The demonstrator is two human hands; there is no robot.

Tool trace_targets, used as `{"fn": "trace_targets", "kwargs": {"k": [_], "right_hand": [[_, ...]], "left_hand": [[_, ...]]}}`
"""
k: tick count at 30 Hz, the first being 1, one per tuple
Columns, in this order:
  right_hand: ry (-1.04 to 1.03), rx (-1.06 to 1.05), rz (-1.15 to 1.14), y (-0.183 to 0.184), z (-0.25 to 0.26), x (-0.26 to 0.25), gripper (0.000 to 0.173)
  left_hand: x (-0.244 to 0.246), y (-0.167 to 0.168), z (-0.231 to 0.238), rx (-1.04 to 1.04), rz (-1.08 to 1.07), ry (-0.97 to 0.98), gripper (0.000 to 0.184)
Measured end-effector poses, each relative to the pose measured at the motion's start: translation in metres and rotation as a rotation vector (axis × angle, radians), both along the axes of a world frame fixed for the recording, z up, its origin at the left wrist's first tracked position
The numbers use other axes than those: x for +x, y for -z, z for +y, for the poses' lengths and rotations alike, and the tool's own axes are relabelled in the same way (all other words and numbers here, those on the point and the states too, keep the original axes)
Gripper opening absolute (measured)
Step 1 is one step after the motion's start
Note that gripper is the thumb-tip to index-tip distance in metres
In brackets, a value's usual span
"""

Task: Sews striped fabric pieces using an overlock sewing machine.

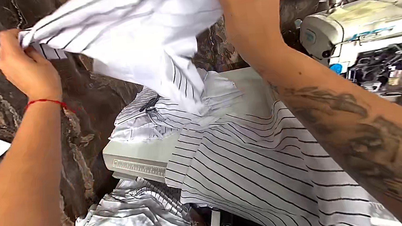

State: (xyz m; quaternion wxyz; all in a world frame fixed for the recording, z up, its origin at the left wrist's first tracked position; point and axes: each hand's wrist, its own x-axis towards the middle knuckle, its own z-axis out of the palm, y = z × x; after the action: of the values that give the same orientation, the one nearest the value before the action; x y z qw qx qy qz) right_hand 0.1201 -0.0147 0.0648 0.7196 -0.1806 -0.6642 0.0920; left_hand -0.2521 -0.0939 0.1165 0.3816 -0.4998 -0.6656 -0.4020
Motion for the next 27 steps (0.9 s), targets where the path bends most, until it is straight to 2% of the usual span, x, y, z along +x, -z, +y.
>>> {"fn": "trace_targets", "kwargs": {"k": [1,3,5,7,9,11,13,16,17,19,20,22,25,27], "right_hand": [[0.001,0.062,-0.07,0.006,-0.005,-0.001,0.023],[-0.002,0.037,-0.311,0.037,-0.009,-0.009,0.021],[-0.002,-0.115,-0.474,0.075,-0.008,-0.026,0.02],[-0.039,-0.281,-0.594,0.102,-0.007,-0.039,0.019],[-0.072,-0.404,-0.752,0.12,-0.01,-0.046,0.017],[-0.12,-0.486,-0.932,0.132,-0.016,-0.046,0.017],[-0.177,-0.516,-1.008,0.141,-0.024,-0.04,0.016],[-0.214,-0.551,-0.944,0.149,-0.037,-0.031,0.014],[-0.21,-0.581,-0.916,0.15,-0.042,-0.029,0.013],[-0.196,-0.618,-0.896,0.148,-0.048,-0.025,0.012],[-0.193,-0.626,-0.9,0.147,-0.05,-0.023,0.012],[-0.189,-0.613,-0.902,0.147,-0.052,-0.019,0.011],[-0.178,-0.555,-0.906,0.15,-0.054,-0.015,0.009],[-0.19,-0.539,-0.941,0.151,-0.054,-0.015,0.009]], "left_hand": [[-0.001,0.009,-0.007,-0.111,0.029,-0.04,0.041],[-0.015,0.044,-0.012,-0.426,0.056,-0.152,0.031],[-0.029,0.085,-0.009,-0.754,-0.042,-0.314,0.026],[-0.036,0.118,-0.004,-0.948,-0.09,-0.305,0.03],[-0.017,0.14,-0.003,-0.949,-0.016,-0.159,0.033],[0.018,0.16,-0.002,-0.881,0.064,0.126,0.03],[0.056,0.189,-0.004,-0.812,0.096,0.408,0.032],[0.089,0.231,-0.005,-0.831,-0.001,0.509,0.055],[0.092,0.245,-0.004,-0.811,0.049,0.551,0.052],[0.091,0.264,0.002,-0.674,0.217,0.712,0.026],[0.089,0.266,0.006,-0.604,0.241,0.782,0.018],[0.081,0.258,0.01,-0.568,0.172,0.881,0.019],[0.075,0.242,0.009,-0.647,0.062,0.926,0.023],[0.076,0.231,0.007,-0.694,-0.094,0.921,0.025]]}}
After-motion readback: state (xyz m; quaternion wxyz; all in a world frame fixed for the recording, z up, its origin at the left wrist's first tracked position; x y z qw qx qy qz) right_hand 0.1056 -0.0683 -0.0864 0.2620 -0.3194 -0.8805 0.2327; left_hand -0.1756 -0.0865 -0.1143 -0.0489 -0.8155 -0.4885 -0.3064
